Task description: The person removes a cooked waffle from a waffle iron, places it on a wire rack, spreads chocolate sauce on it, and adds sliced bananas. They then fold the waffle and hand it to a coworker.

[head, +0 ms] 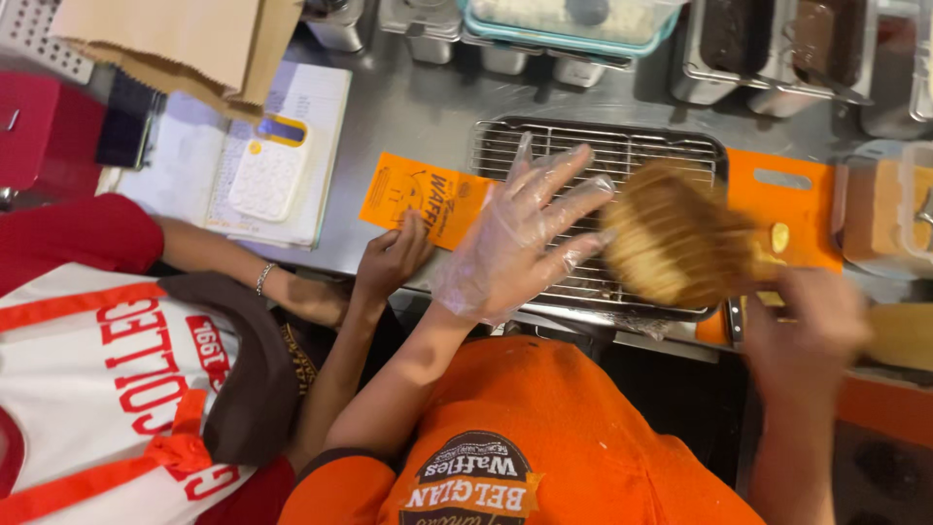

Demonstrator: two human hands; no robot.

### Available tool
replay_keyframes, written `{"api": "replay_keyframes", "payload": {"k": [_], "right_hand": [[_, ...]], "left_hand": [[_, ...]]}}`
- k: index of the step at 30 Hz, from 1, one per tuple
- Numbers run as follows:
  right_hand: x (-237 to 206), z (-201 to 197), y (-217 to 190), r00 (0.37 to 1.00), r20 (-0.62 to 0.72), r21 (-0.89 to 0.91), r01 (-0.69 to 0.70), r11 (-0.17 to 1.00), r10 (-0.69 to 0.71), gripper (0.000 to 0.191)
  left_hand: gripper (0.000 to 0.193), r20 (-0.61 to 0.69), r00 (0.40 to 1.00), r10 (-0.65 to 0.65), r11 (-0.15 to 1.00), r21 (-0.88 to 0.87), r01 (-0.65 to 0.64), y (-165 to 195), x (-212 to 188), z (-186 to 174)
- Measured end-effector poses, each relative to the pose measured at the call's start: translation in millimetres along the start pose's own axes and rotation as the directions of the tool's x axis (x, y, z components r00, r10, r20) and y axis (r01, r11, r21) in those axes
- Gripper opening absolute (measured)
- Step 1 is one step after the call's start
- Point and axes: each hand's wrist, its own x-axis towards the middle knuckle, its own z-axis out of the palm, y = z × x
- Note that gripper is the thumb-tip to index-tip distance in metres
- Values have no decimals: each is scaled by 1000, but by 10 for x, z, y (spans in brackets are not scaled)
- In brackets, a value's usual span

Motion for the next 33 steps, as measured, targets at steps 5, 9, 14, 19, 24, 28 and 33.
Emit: {"api": "replay_keyframes", "payload": {"k": [5, 9, 14, 19, 24, 28, 33], "right_hand": [[-53, 86, 378, 987, -93, 56, -126, 991, 130, 16], [-148, 417, 62, 961, 132, 642, -270, 718, 244, 20], [-239, 339, 107, 959, 201, 491, -277, 826, 202, 17], [-186, 82, 630, 959, -124, 22, -255, 967, 255, 8], [-183, 92, 276, 909, 59, 582, -367, 725, 412, 19], [-124, 227, -257, 749, 436, 677, -638, 366, 498, 21], [-54, 384, -463, 706, 471, 735, -645, 208, 529, 21]], "left_hand": [[47, -91, 965, -247, 967, -87, 240, -227, -269, 122], [60, -205, 873, -442, 884, -262, 386, -335, -377, 317], [53, -207, 891, -405, 900, -260, 349, -410, -494, 354], [50, -193, 876, -442, 891, -205, 405, -514, -584, 432], [73, 42, 829, -558, 702, -509, 498, -627, -507, 663], [78, 433, 763, -481, -306, -898, 316, -492, -479, 917], [57, 439, 651, -619, -123, -873, 471, -366, -399, 1303]]}}
